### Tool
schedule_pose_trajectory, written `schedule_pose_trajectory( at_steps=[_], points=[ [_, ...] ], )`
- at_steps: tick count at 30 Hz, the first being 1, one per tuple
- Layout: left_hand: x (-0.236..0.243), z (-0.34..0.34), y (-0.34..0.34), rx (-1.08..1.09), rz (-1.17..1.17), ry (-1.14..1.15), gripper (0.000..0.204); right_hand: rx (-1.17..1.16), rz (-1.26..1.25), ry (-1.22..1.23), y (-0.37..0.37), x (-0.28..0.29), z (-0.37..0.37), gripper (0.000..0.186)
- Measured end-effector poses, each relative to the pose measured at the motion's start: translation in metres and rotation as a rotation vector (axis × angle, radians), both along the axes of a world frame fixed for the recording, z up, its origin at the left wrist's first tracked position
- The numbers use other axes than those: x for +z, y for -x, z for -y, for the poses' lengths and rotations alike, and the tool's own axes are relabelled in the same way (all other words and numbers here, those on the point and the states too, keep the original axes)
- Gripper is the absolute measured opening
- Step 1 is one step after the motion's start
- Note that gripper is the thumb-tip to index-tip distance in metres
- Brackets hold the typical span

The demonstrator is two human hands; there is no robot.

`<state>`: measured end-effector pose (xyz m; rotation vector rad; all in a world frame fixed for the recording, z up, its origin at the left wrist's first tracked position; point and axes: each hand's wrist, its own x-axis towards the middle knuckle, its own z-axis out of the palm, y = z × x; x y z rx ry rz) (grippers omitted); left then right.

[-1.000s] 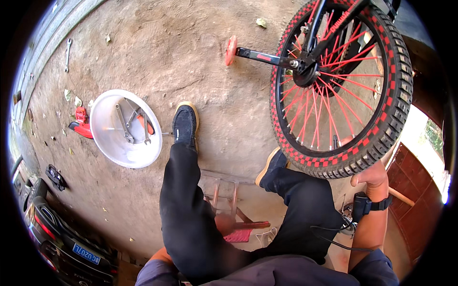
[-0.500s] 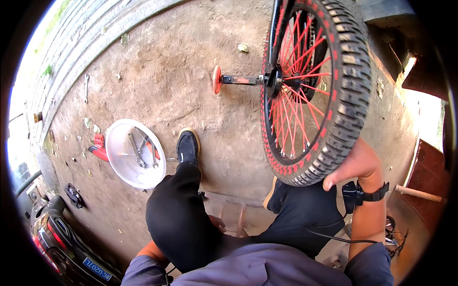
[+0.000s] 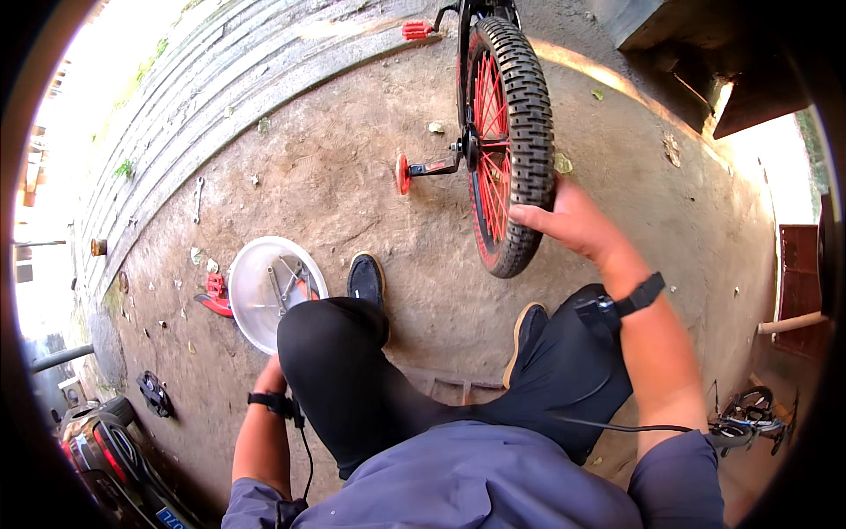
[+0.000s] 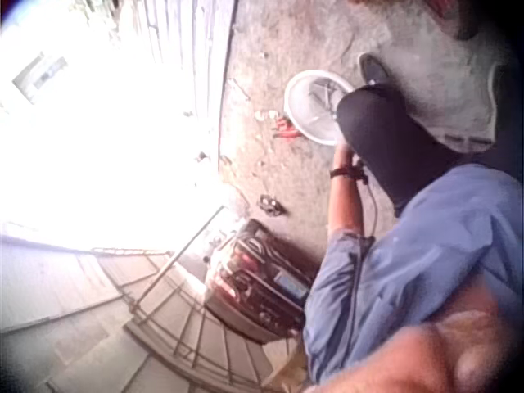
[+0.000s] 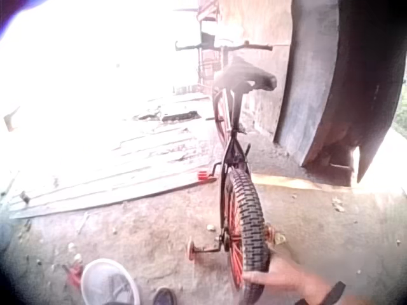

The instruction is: The person inflates the rear tire of a bicycle using a hand pump, then inspects the tire and rotates the wheel to check alignment. The person also adjusts the handlebars and seat while working on the bike.

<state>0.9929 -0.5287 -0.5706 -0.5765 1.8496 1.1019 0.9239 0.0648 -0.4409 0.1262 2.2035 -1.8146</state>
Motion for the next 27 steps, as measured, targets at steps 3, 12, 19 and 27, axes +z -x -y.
schedule_pose_trajectory(
  at_steps=[3,12,19,27],
  points=[
    [0.037,-0.007,0.057,-0.001,-0.314,-0.003,0.041,-0.131,-0.062,0.023,-0.012,-0.011,0.023,0.073],
    [0.219,-0.140,0.168,-0.265,-0.925,-0.253,0.045,-0.410,-0.109,0.078,-0.035,-0.031,0.039,0.049],
    [0.224,-0.299,0.161,-0.368,-0.836,-0.477,0.067,-0.517,0.074,0.752,-0.069,-0.065,0.024,0.050],
    [0.171,-0.424,0.115,-0.292,-0.946,-0.502,0.115,-0.744,0.301,-0.028,-0.054,-0.201,-0.023,0.055]
  ],
)
